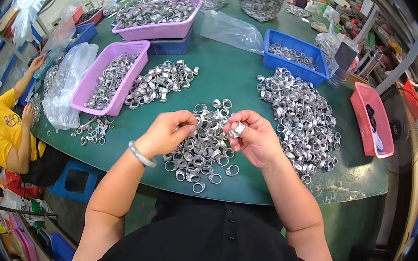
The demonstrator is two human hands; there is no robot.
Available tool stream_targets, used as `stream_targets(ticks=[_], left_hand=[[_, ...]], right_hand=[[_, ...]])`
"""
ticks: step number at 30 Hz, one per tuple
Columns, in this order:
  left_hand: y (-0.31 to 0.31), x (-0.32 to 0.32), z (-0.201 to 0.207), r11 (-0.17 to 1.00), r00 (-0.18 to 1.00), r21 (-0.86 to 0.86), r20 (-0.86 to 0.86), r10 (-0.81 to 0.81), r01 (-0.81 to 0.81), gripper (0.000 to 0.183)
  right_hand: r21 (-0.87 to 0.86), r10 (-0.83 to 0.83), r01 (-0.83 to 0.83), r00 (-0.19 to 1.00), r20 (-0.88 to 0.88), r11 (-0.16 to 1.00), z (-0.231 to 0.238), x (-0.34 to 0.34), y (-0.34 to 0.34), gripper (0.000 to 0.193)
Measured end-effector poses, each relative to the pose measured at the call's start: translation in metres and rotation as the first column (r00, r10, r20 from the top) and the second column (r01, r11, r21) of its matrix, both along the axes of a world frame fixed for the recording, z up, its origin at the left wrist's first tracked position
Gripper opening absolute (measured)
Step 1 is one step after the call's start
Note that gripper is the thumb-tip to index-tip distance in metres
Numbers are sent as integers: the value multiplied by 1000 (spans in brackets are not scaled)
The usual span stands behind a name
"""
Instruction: The person picks up metal ring-like components from a pile, fits a small white circular insert into the center of each ring using their hands, and then places the assembled pieces into a separate pile on the workbench.
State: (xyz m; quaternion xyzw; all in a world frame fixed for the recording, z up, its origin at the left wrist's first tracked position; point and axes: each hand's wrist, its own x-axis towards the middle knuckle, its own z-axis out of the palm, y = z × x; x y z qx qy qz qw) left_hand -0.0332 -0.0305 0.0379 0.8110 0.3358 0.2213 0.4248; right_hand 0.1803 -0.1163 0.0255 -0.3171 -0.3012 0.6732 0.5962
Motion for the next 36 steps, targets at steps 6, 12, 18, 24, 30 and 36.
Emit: stream_targets(ticks=[6, 12, 18, 24, 30, 36], left_hand=[[-30, 5, -6, 973, 956, 208, 248, -154, 103, 17], [-40, 13, -1, 825, 933, 554, 230, -277, 108, 18], [-45, 14, 2, 643, 953, 761, 129, -274, 82, 22], [-46, 12, 0, 570, 960, 820, 112, -255, 55, 21], [-45, 9, -10, 843, 921, 536, 299, -248, 54, 14], [-53, 6, -15, 903, 833, -306, 545, -94, 302, 13]], right_hand=[[464, -244, 98, 932, 266, 880, -7, 1, -6, 11], [630, -287, 3, 892, 348, 776, -4, 2, -10, 21], [647, -288, -6, 892, 348, 763, -6, 2, -14, 20], [660, -275, -19, 900, 339, 751, -7, 3, -16, 17], [648, -279, -18, 893, 353, 762, -8, 2, -16, 19], [644, -310, -11, 870, 383, 765, -6, 0, -17, 20]])
